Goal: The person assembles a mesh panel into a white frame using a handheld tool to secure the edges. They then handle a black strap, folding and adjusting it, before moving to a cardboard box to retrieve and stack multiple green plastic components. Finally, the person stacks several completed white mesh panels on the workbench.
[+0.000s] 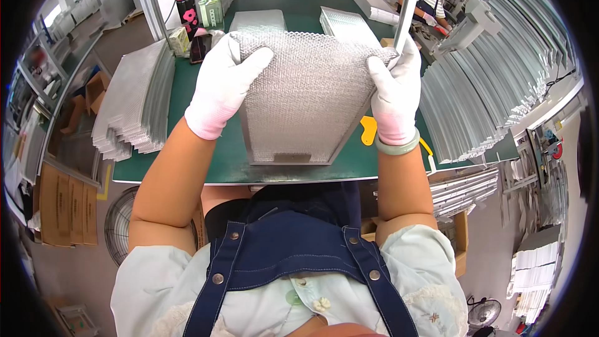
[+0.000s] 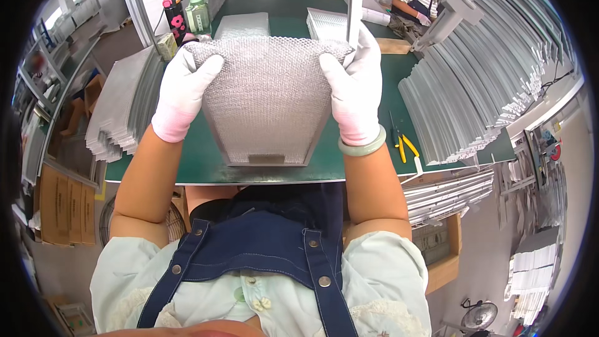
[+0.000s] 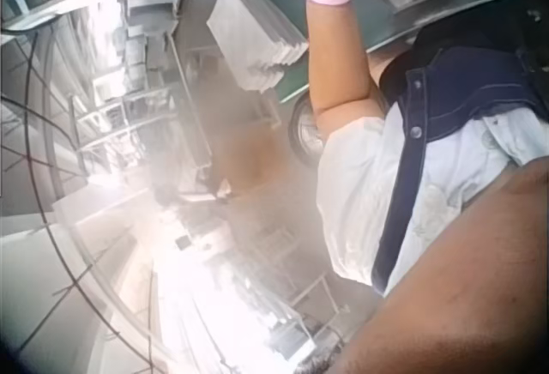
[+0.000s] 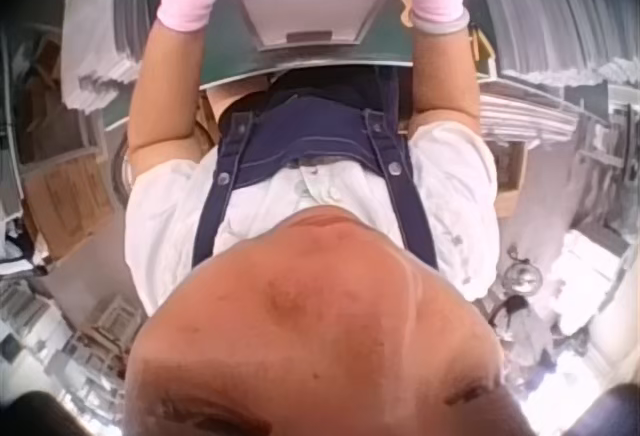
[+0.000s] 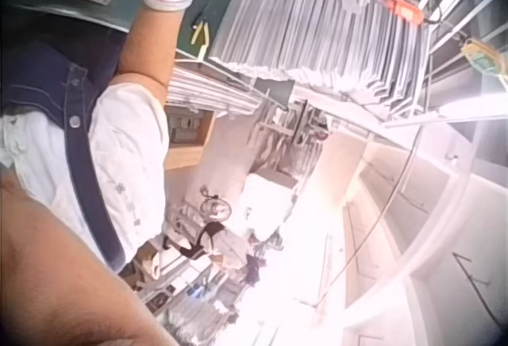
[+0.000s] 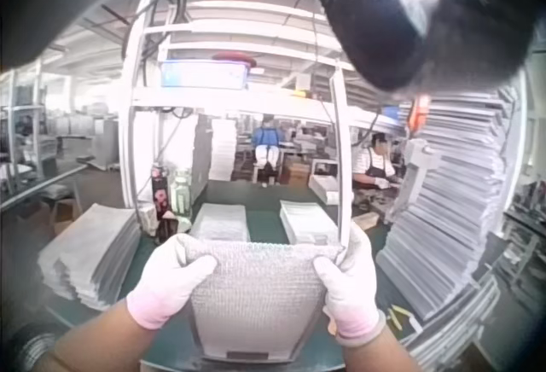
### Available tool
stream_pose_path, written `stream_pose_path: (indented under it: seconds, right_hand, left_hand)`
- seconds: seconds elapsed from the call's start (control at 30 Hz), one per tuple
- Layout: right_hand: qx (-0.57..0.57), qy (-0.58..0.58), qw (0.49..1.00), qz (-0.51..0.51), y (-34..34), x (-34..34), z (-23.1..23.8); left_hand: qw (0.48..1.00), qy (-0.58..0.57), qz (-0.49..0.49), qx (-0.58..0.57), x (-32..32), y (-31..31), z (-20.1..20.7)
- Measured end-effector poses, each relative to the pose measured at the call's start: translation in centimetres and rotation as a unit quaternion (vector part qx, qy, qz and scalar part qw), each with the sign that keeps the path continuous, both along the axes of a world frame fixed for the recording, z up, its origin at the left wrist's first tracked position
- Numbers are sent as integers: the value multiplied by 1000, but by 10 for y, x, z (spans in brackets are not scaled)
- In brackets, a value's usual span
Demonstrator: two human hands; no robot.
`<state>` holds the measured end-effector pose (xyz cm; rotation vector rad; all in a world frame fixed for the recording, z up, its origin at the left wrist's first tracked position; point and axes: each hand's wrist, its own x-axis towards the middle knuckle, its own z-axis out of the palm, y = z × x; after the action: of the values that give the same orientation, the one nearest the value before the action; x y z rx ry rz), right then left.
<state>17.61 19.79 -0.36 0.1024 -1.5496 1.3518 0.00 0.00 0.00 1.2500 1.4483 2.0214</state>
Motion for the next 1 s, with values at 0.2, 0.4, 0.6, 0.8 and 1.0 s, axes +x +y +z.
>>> stream_pose_path:
  seconds: [0.2, 0.4, 0.6, 0.8, 1.0]
  right_hand:
    - [85, -104, 991, -9, 14, 17, 20]
    - [285, -282, 915, -43, 16, 27, 70]
    - [360, -272, 892, -38, 6, 6, 78]
    - [315, -317, 894, -8, 13, -3, 84]
    - [154, -379, 902, 137, 11, 8, 99]
  left_hand:
    - [1000, 8, 10, -4, 4, -3, 2]
    - [999, -16, -15, 34, 6, -1, 2]
    - [999, 33, -15, 1, -10, -2, -7]
    - [999, 32, -12, 17, -9, 7, 8]
    - [998, 51, -34, 18, -11, -4, -4]
